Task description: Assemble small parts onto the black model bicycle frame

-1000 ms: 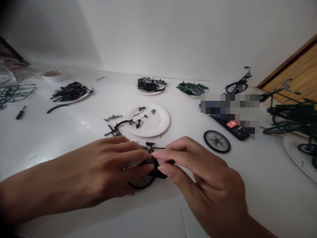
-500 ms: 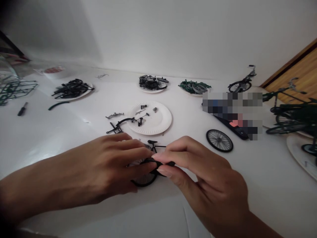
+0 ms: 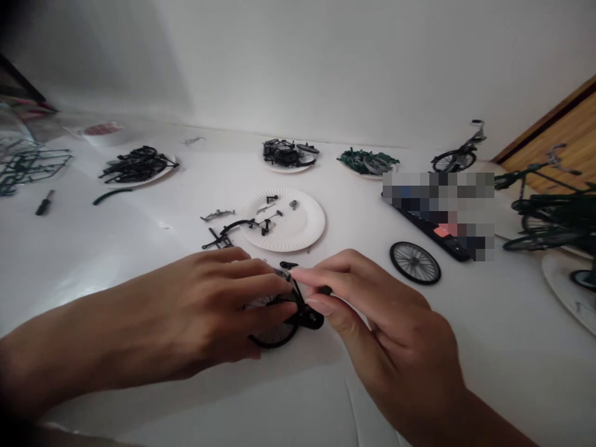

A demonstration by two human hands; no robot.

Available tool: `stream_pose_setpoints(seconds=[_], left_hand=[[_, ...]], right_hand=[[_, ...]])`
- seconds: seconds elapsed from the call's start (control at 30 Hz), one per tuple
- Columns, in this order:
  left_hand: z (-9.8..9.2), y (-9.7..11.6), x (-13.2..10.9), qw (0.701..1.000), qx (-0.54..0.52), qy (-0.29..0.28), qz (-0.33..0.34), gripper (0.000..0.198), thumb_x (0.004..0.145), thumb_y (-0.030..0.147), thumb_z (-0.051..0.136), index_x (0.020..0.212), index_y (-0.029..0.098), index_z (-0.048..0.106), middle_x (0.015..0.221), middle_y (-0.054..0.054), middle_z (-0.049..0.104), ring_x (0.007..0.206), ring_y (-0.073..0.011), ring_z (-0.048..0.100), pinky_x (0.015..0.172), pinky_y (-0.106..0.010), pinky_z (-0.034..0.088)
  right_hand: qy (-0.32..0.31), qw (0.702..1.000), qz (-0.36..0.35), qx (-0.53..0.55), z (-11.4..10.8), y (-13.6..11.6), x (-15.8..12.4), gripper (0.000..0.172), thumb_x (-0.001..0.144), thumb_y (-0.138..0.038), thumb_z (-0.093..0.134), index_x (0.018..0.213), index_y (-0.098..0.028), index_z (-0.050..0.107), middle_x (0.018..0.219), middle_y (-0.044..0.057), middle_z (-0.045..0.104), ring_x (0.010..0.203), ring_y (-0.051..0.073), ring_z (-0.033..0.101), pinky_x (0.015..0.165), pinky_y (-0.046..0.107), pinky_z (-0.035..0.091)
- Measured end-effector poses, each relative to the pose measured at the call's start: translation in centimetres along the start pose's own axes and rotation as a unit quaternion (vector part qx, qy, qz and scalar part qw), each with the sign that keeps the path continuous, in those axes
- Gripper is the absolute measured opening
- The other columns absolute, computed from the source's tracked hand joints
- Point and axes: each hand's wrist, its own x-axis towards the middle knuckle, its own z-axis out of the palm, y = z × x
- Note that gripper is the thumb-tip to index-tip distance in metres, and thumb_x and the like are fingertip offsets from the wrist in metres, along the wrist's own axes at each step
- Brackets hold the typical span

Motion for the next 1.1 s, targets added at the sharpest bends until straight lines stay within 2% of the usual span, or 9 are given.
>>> stream_pose_setpoints(seconds=[0.13, 0.23, 0.37, 0.5, 0.83, 1.1], left_hand=[[-0.1, -0.4, -0.2, 0.999, -0.041, 0.001, -0.019, 0.029, 0.099, 0.035, 0.059, 0.12, 0.015, 0.062, 0.114, -0.009, 0.066, 0.102, -0.0248, 0.063, 0.092, -0.042, 0.051], [-0.2, -0.8, -0.4, 0.997, -0.076, 0.009, -0.028, 0.036, 0.097, 0.035, 0.063, 0.127, 0.015, 0.059, 0.122, -0.01, 0.065, 0.112, -0.0251, 0.061, 0.1, -0.042, 0.049], [-0.2, -1.1, -0.4, 0.992, -0.117, 0.009, -0.042, 0.025, 0.094, 0.031, 0.068, 0.114, 0.016, 0.064, 0.122, -0.008, 0.067, 0.115, -0.0245, 0.061, 0.1, -0.039, 0.049], [-0.2, -1.1, -0.3, 0.988, -0.14, 0.014, -0.058, 0.019, 0.093, 0.03, 0.069, 0.105, 0.015, 0.065, 0.114, -0.009, 0.068, 0.108, -0.0238, 0.064, 0.094, -0.037, 0.053], [-0.1, -1.2, -0.4, 0.985, -0.153, 0.011, -0.078, 0.02, 0.095, 0.033, 0.066, 0.103, 0.015, 0.064, 0.102, -0.008, 0.068, 0.096, -0.0216, 0.068, 0.085, -0.033, 0.056], [-0.2, -0.9, -0.3, 0.994, -0.096, 0.03, -0.045, 0.017, 0.099, 0.03, 0.06, 0.101, 0.014, 0.064, 0.1, -0.009, 0.068, 0.096, -0.0234, 0.067, 0.086, -0.037, 0.056]], right_hand=[[-0.018, 0.999, -0.04, -0.02, -0.2, 0.3, 0.0, 0.033, 0.099, -0.017, 0.052, 0.127, -0.032, 0.063, 0.097, -0.002, 0.07, 0.085, 0.011, 0.068, 0.069, 0.017, 0.055], [-0.01, 0.998, -0.052, -0.045, -0.3, 0.7, -0.1, 0.04, 0.098, -0.016, 0.054, 0.135, -0.031, 0.059, 0.095, -0.001, 0.07, 0.083, 0.011, 0.068, 0.064, 0.017, 0.054], [-0.038, 0.995, -0.073, -0.053, -0.5, 1.0, -0.3, 0.04, 0.099, -0.014, 0.05, 0.136, -0.026, 0.058, 0.097, 0.0, 0.068, 0.085, 0.01, 0.067, 0.07, 0.016, 0.056], [-0.085, 0.99, -0.099, -0.058, -0.9, 1.2, -0.4, 0.045, 0.099, -0.013, 0.048, 0.142, -0.024, 0.053, 0.104, 0.001, 0.067, 0.092, 0.01, 0.067, 0.077, 0.015, 0.056], [-0.055, 0.992, -0.105, -0.03, -0.5, 1.1, -0.6, 0.047, 0.097, -0.009, 0.05, 0.141, -0.026, 0.053, 0.103, 0.0, 0.066, 0.092, 0.009, 0.065, 0.08, 0.014, 0.055], [-0.058, 0.994, -0.089, -0.016, -0.5, 1.0, -0.9, 0.05, 0.096, -0.01, 0.05, 0.142, -0.028, 0.054, 0.105, 0.0, 0.067, 0.092, 0.011, 0.067, 0.076, 0.017, 0.057]])
